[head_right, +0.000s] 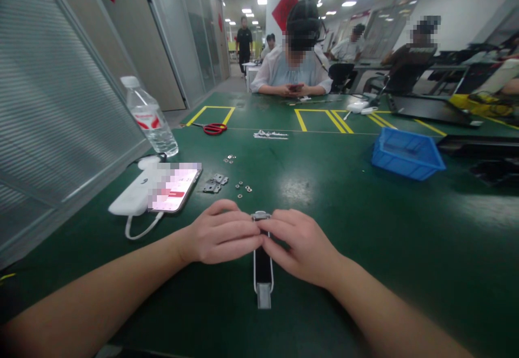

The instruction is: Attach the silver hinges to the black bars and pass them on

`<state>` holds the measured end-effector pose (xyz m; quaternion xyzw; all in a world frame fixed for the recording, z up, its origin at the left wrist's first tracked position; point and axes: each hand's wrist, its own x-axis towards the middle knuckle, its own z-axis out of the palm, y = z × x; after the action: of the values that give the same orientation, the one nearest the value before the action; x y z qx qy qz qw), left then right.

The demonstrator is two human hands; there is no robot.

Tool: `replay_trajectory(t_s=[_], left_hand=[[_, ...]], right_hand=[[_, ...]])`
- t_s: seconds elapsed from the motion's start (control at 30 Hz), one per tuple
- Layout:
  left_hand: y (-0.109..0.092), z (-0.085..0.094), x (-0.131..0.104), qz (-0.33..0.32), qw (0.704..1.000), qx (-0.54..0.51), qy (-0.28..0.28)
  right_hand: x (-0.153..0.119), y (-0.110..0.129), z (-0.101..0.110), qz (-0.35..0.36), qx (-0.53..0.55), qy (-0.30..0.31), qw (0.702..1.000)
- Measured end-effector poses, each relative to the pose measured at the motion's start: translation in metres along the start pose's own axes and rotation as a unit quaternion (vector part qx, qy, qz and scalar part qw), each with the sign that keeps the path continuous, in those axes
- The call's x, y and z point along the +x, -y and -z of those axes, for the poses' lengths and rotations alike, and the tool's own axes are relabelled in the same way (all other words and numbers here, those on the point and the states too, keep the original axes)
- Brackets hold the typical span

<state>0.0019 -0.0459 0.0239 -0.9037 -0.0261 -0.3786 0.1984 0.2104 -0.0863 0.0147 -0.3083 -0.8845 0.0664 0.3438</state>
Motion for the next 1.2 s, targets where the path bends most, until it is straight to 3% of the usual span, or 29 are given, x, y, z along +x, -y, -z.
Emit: replay_trajectory(t_s=[0.37, 0.63, 0.8, 1.03, 1.2], left_hand=[[0.0, 0.003, -0.001, -0.006, 0.999, -0.018, 0.039], [-0.001, 0.001, -0.002, -0.001, 0.999, -0.015, 0.029], [0.002, -0.005, -0.011, 0.095, 0.991, -0.034, 0.088], [0.017, -0.005, -0.019, 0.216, 0.957, -0.089, 0.172], [0.019, -0.006, -0.021, 0.243, 0.94, -0.104, 0.215]], right_hand=[[0.001, -0.001, 0.002, 0.006, -0.027, -0.025, 0.999], [0.002, 0.0, 0.002, -0.002, -0.028, -0.023, 0.999], [0.0, -0.009, 0.008, -0.058, -0.05, 0.003, 0.997], [-0.005, -0.032, 0.015, -0.166, -0.066, 0.09, 0.98], [-0.005, -0.036, 0.015, -0.191, -0.059, 0.123, 0.972]])
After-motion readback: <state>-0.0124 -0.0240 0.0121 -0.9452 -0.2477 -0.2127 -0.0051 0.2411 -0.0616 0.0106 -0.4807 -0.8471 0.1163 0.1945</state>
